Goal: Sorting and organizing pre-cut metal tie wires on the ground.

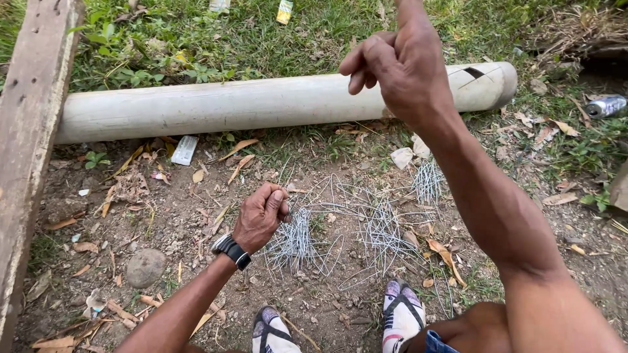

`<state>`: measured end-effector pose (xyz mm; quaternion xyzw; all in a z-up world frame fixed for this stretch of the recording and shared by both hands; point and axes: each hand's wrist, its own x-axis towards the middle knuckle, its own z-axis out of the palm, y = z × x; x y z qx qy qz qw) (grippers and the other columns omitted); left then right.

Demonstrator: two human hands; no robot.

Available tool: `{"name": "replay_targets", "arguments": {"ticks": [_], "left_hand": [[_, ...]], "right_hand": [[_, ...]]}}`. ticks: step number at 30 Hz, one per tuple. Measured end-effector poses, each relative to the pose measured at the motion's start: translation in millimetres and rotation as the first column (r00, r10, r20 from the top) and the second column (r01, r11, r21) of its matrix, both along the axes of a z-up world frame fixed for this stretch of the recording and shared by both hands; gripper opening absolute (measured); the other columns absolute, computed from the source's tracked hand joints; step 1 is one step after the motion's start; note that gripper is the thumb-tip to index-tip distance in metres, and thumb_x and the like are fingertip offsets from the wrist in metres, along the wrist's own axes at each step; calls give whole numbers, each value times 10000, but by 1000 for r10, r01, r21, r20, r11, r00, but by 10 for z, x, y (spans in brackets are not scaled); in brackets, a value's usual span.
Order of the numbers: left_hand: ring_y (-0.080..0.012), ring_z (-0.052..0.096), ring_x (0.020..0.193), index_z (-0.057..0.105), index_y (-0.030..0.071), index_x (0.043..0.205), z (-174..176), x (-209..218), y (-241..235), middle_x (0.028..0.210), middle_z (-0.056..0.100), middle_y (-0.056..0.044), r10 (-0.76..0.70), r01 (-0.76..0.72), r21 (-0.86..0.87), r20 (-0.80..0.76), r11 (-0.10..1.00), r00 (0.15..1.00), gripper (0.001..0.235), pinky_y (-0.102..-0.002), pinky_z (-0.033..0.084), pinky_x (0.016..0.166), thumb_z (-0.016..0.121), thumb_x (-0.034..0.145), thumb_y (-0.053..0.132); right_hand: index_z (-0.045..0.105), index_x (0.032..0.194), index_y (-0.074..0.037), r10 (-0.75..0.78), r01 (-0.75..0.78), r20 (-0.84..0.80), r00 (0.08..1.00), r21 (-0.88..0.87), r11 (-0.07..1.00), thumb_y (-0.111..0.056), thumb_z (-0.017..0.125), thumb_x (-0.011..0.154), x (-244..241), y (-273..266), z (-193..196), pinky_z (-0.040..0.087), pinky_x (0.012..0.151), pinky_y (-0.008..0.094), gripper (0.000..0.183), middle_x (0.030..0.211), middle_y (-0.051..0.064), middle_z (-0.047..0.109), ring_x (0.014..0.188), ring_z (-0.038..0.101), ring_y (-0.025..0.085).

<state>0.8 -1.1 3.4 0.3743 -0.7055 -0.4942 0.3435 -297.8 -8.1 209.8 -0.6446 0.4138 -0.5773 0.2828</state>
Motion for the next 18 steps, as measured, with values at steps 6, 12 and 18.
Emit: {"name": "replay_targets", "arguments": {"ticks": [6, 12, 18], "left_hand": [[-164, 706, 769, 682, 119, 950, 41, -13, 24, 768, 733, -58, 142, -140, -63, 38, 988, 989, 275, -337, 554, 769, 477, 1094, 233], [-249, 682, 953, 682, 129, 952, 51, 40, -61, 909, 701, -63, 184, -173, -284, 12, 943, 983, 261, -394, 501, 931, 495, 1087, 253], [-291, 692, 1066, 673, 111, 936, 22, 49, -107, 950, 700, -70, 150, -156, -342, -45, 927, 988, 258, -420, 494, 982, 493, 1085, 222]], "right_hand": [[426, 1513, -13, 215, -83, -249, 944, 451, 888, 4, 491, 1024, 343, 113, -102, 527, 619, 249, 494, 848, 150, 737, 698, 685, 184], [430, 1541, -66, 428, -63, -349, 833, 709, 702, -129, 662, 983, 683, 126, -753, 597, 876, 400, 608, 1142, 184, 695, 1031, 694, 288], [564, 1416, -82, 472, -244, -158, 867, 691, 680, -237, 566, 1051, 989, 201, -1122, 596, 880, 438, 396, 1139, 228, 679, 1042, 705, 328]]}}
